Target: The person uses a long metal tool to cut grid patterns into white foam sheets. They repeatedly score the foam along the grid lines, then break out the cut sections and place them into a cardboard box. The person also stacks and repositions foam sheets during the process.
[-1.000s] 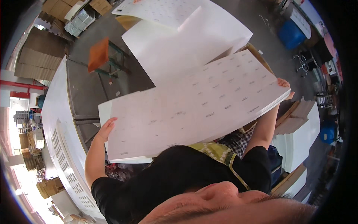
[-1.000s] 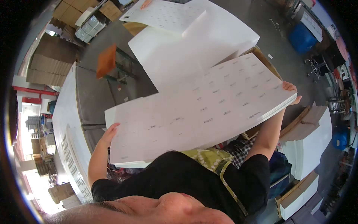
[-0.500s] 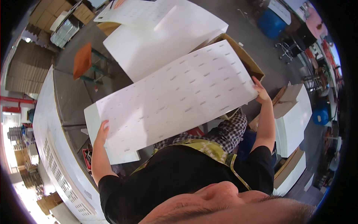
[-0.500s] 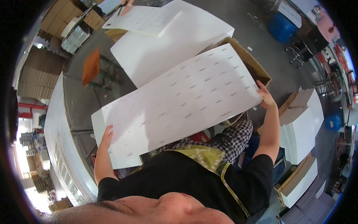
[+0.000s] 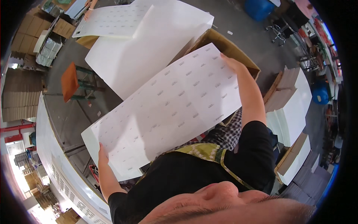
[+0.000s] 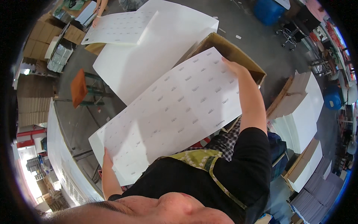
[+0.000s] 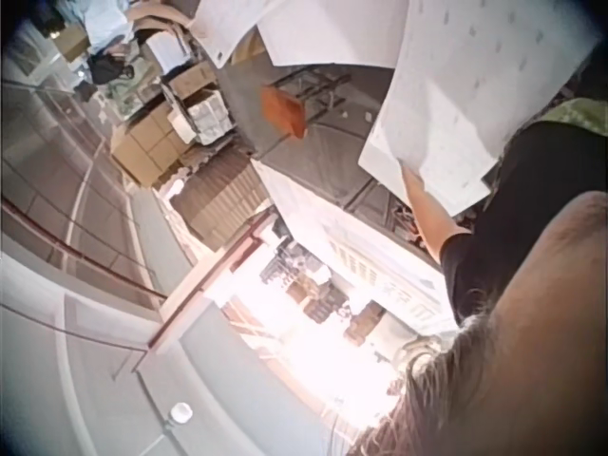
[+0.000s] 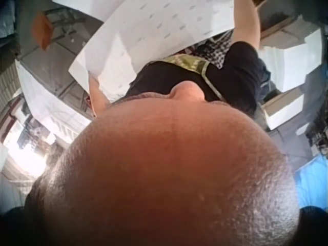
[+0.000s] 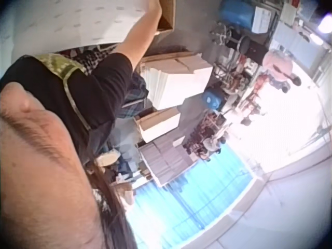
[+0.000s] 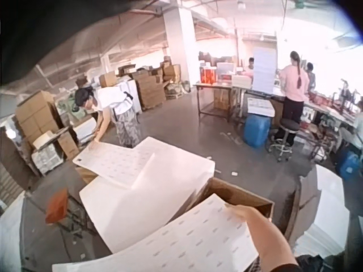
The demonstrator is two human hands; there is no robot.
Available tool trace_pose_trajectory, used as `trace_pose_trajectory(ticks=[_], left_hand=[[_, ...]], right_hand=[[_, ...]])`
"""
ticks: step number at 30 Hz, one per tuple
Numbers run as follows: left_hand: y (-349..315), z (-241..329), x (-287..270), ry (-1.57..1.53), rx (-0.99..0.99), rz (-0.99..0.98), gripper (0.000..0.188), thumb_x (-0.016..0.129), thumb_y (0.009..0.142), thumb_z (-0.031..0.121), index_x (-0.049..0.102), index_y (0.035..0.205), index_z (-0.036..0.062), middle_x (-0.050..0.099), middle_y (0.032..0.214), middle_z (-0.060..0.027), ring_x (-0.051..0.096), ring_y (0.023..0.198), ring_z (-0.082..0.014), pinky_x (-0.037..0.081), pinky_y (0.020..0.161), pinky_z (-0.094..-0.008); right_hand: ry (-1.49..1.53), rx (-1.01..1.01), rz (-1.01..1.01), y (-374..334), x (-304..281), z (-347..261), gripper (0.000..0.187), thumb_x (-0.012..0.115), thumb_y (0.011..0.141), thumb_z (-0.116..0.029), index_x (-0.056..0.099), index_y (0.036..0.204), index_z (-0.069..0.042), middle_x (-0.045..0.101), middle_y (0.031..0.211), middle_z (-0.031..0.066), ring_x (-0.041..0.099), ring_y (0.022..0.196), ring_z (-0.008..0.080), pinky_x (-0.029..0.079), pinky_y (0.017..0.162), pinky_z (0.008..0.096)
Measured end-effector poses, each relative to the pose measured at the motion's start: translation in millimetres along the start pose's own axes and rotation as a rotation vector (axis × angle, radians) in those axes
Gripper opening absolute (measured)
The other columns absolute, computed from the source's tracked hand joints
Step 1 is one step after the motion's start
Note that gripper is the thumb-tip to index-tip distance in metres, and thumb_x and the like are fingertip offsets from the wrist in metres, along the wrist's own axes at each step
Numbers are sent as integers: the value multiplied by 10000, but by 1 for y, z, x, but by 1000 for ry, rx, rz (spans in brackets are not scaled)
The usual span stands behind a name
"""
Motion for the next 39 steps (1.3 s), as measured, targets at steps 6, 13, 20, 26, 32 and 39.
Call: trace_pose_trajectory(ticks=[6,13,20,26,32,39], left_hand=[[-16,11,-3,428,-90,370,761,529,853,608,574,1103,-110,641,1033,-184,623,951,-269,510,822,-367],[-23,55,22,326,129,425,684,558,873,531,560,1106,-111,645,991,-175,636,893,-268,524,788,-363],[-161,155,32,67,405,545,570,533,923,404,526,1136,-124,621,1053,-184,634,909,-280,531,788,-366],[-196,162,-4,-287,708,559,601,485,940,417,415,1250,-93,536,1195,-205,588,1020,-312,522,843,-429],[-137,93,-14,-81,666,492,557,402,976,402,394,1298,-53,510,1256,-182,548,1087,-277,469,885,-377],[-131,100,3,-328,736,321,502,456,964,380,441,1249,-33,599,1046,-114,602,887,-218,504,714,-335]], right_hand=[[-70,-102,209,-28,-14,-23,833,535,796,-689,597,1124,74,628,1052,194,610,995,306,470,835,403],[-73,-384,383,-110,-46,-59,757,645,769,-610,615,1034,98,658,896,170,637,817,239,489,744,332],[316,-644,530,-253,-75,-46,449,678,843,-357,642,1019,54,661,894,92,599,779,110,475,680,248],[722,-755,620,-244,-137,38,356,499,919,-229,553,1084,82,637,960,115,628,838,190,504,736,298],[905,-852,562,-189,-145,124,407,410,907,-216,478,1176,81,593,1110,138,598,1005,256,487,875,365],[815,-1010,663,-213,-127,101,362,451,943,-332,547,1026,7,598,848,37,556,657,126,435,517,255]])
Point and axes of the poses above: each hand's wrist, its own y-axis towards the middle knuckle, its own x-axis out of the palm, z = x × y, the point moved 8 cm from there along y, towards the middle knuckle
